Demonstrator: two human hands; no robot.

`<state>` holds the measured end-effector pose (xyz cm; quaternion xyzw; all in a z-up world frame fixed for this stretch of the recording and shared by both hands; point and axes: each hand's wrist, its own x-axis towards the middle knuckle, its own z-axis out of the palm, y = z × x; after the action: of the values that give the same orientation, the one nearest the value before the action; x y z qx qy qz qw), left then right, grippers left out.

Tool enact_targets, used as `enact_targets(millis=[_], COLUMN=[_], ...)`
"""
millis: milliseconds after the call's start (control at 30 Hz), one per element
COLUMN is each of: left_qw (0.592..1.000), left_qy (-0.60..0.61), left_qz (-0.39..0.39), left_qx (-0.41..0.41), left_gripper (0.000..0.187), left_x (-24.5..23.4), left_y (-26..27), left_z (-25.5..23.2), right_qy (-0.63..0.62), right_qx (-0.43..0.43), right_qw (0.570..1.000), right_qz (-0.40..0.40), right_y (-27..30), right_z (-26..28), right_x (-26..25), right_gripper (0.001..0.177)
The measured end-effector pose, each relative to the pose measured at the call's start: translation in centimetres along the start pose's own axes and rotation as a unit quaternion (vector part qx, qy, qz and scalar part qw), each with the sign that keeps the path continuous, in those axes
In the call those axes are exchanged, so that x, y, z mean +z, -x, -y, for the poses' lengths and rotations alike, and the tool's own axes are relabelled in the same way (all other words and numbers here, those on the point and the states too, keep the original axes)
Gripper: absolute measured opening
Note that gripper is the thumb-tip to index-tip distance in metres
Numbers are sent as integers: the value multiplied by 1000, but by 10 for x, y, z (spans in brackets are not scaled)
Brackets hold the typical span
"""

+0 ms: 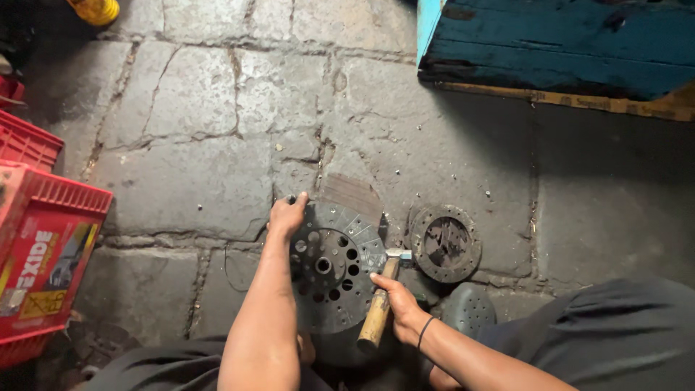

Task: The person sits on the floor and uses a hammer and a metal punch to repeatedly strike a circular metal component, likely a clutch plate, to remove or adjust pins. The person rotates the part to access different areas while continuing to hammer.

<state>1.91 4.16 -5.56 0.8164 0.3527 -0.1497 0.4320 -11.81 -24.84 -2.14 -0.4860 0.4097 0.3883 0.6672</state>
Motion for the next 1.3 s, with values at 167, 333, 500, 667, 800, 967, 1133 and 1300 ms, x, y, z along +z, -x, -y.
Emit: enact_targets(millis=[167,333,500,667,800,967,1133,1300], left_qw=[1000,999,999,999,983,945,974,980], left_qy=[-1,-36,-39,-33,-98,-175,-119,-97], left_qz=[-17,7,12,-4,-111,-128,15,1], left_qx=[0,12,25,31,113,243,193,174], left_gripper=[67,61,62,64,61,57,54,52], left_x=[-5,-2,-4,-4,9,34,35,37], left_y=[6,15,18,17,31,74,103,104], left_z=[2,3,5,10,0,-19,-31,-34], right_qy=[10,-7,-12,9,36,78,33,16], right_qx=[-4,-32,-25,-30,-22,-94,-97,-95], right_qw=[1000,999,999,999,999,990,991,993], right_qz=[-19,-11,-16,-12,-17,-65,-82,-74], right_y=[-4,0,5,3,-4,-15,-14,-3], right_z=[6,10,16,20,21,22,38,43], right_x=[5,5,3,-1,-5,-9,-14,-12], right_gripper=[37,37,35,33,35,36,37,35])
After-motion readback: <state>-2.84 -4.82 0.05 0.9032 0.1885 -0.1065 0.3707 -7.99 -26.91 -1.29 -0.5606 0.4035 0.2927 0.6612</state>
